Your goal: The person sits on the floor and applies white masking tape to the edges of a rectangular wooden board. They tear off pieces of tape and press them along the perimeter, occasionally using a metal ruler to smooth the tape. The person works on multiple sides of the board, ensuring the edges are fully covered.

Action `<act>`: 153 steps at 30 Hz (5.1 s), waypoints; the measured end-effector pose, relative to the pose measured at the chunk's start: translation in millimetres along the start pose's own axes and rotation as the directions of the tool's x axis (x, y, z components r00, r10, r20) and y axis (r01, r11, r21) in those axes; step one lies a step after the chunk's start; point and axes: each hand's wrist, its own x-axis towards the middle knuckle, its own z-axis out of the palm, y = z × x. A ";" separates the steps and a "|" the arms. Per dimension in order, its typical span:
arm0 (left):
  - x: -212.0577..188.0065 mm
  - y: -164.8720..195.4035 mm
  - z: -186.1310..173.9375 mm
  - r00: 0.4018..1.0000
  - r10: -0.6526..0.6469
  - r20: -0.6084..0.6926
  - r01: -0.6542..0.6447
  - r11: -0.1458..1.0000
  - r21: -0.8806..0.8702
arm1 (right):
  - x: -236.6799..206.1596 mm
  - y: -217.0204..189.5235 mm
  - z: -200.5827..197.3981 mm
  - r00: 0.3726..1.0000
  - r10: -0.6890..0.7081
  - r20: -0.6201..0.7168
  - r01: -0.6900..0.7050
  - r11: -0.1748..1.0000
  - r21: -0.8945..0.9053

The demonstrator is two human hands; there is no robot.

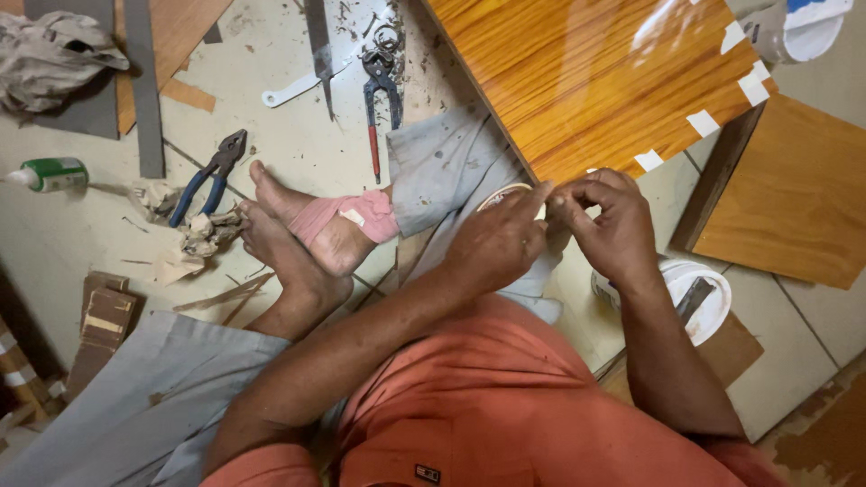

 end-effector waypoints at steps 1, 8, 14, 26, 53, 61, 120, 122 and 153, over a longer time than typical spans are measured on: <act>1.0 -0.5 -0.7 1.000 -0.002 0.001 0.002 1.000 -0.005 | -0.5 -0.7 -2.1 1.000 0.010 -0.022 -0.010 1.000 -0.013; 4.1 -2.9 -5.5 0.992 0.105 -0.068 -0.106 0.994 -0.014 | 8.3 -0.9 -9.3 0.979 -0.198 0.054 0.200 0.979 -0.039; 4.1 -7.8 -6.8 0.993 0.114 -0.036 -0.115 0.993 -0.025 | 8.6 -2.9 3.1 0.992 -0.110 0.068 0.110 0.994 0.002; 27.9 -42.5 1.5 0.789 -0.512 0.339 0.614 0.677 -0.405 | 30.7 8.3 11.1 0.988 -0.149 0.028 0.151 0.983 -0.105; 64.7 -77.9 20.1 0.768 -0.450 0.456 0.634 0.436 -0.639 | 64.3 39.0 23.9 0.999 -0.045 -0.007 0.042 0.960 -0.277; 55.3 -105.1 32.4 0.651 -0.491 0.578 0.753 0.325 -0.572 | 68.6 18.7 20.7 0.989 -0.015 0.150 0.077 0.905 -0.418; 92.6 -129.6 9.3 0.760 -0.429 0.488 0.636 0.339 -0.693 | 113.3 33.4 55.7 0.971 -0.225 -0.082 0.199 0.949 -0.243; 92.6 -131.4 10.7 0.753 -0.426 0.501 0.638 0.285 -0.715 | 115.1 32.9 53.7 0.992 -0.066 -0.108 0.041 0.976 -0.214; 91.2 -170.9 18.8 0.780 -0.431 0.454 0.607 0.346 -0.715 | 131.5 -0.5 53.2 0.973 0.011 0.232 0.119 0.835 -0.538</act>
